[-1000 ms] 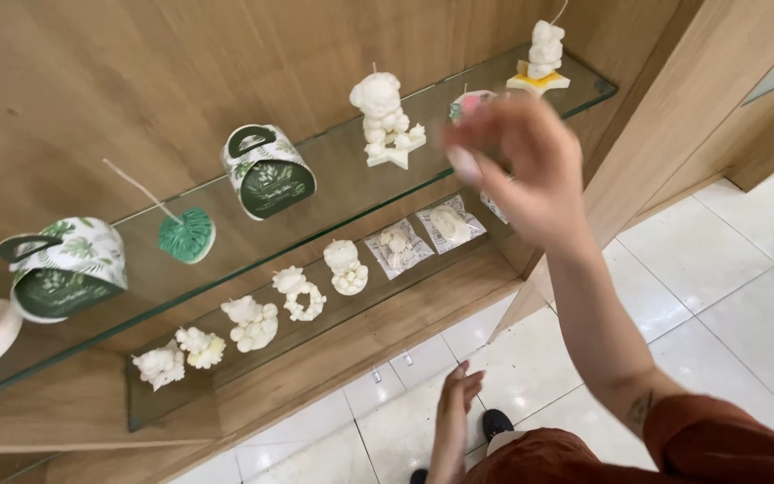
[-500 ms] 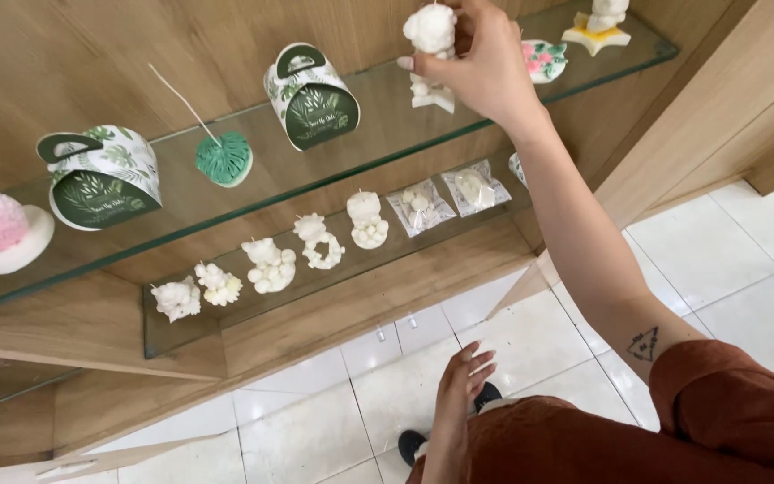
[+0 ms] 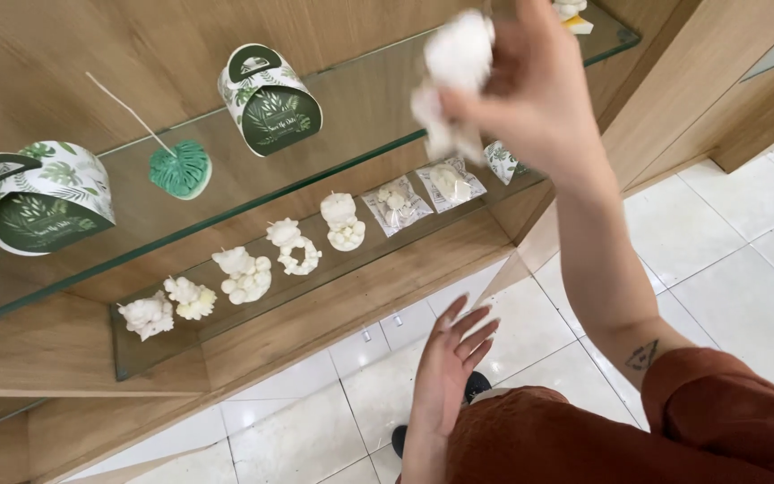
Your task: Organizing and inspecting various decorative candles and packaged items on display shelves in a studio.
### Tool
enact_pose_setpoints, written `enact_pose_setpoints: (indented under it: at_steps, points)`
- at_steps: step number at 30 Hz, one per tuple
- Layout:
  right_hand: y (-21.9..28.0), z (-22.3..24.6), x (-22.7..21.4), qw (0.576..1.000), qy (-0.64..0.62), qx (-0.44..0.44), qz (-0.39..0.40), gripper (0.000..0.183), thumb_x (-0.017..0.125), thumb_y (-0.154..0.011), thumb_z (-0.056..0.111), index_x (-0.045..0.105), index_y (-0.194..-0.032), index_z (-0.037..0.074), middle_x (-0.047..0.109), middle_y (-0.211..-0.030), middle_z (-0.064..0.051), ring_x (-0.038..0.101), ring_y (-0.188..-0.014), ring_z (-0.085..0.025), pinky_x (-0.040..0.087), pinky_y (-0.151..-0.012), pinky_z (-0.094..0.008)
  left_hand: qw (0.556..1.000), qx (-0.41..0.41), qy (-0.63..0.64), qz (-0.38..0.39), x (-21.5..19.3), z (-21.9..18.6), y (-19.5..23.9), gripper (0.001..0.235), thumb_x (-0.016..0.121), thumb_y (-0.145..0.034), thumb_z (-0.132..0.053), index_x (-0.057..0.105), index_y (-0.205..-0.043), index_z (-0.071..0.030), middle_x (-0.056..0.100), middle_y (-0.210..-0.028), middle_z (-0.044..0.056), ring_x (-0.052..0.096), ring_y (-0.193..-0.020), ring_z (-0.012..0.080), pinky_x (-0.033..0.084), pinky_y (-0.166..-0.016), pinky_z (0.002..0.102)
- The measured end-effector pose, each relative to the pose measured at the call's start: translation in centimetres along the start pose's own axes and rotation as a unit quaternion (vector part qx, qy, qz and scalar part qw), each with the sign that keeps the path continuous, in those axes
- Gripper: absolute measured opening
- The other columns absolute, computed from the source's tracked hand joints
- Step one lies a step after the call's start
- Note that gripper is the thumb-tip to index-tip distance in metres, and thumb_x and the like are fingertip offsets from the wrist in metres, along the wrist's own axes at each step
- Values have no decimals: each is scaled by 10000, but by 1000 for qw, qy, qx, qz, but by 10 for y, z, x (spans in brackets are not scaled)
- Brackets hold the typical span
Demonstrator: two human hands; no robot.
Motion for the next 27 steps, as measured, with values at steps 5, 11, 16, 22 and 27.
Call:
enact_pose_setpoints:
  at_steps: [5, 11, 16, 22, 27]
  points:
    - [94, 15, 37, 972, -104, 188, 99, 821, 847, -787, 53, 409, -1481, 26, 700, -1236, -133, 753, -1074, -216, 667, -904, -368, 945, 51, 317, 61, 24, -42, 2, 621, 332, -1005, -505, 443, -1511, -161, 560, -1484, 152, 537, -1381, 296, 427, -1158, 483]
    - [176, -34, 79, 915, -38, 386, 112, 837, 849, -762, 123, 412, -1476, 133, 732, -1118, -48, 774, -984, -162, 631, -810, -306, 888, -10, 446, -114, -1, -10, -15, 618, 465, -1027, -514, 529, -1393, -21, 603, -1345, 160, 610, -1205, 318, 507, -1044, 453]
    - [180, -31, 70, 930, -37, 347, 115, 842, 869, -737, 152, 446, -1464, 106, 729, -1144, -85, 791, -1002, -224, 640, -826, -340, 879, -5, 467, -97, 1, 9, -26, 569, 473, -1024, -488, 549, -1376, -48, 602, -1334, 143, 616, -1158, 279, 536, -984, 435]
    - [145, -17, 18, 989, 104, 60, 89, 766, 873, -777, 218, 511, -1431, 50, 629, -1381, -152, 648, -1238, -332, 526, -1038, -427, 890, 57, 452, 4, 21, -32, -23, 583, 345, -1043, -454, 459, -1510, -125, 547, -1456, 152, 543, -1307, 306, 492, -1074, 453]
    - [72, -31, -62, 969, 248, -9, 11, 438, 846, -938, 198, 653, -1320, 105, 707, -1317, -39, 692, -1109, -150, 587, -913, -324, 883, 78, 459, 54, 16, -38, -14, 604, 282, -1049, -488, 397, -1553, -176, 454, -1551, 178, 440, -1430, 335, 421, -1144, 499]
Point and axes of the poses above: each hand's wrist, its own y-axis away from the middle knuckle, its own x-axis out of the palm, z = x × y, the point moved 8 cm from there along -y, towards the middle knuckle
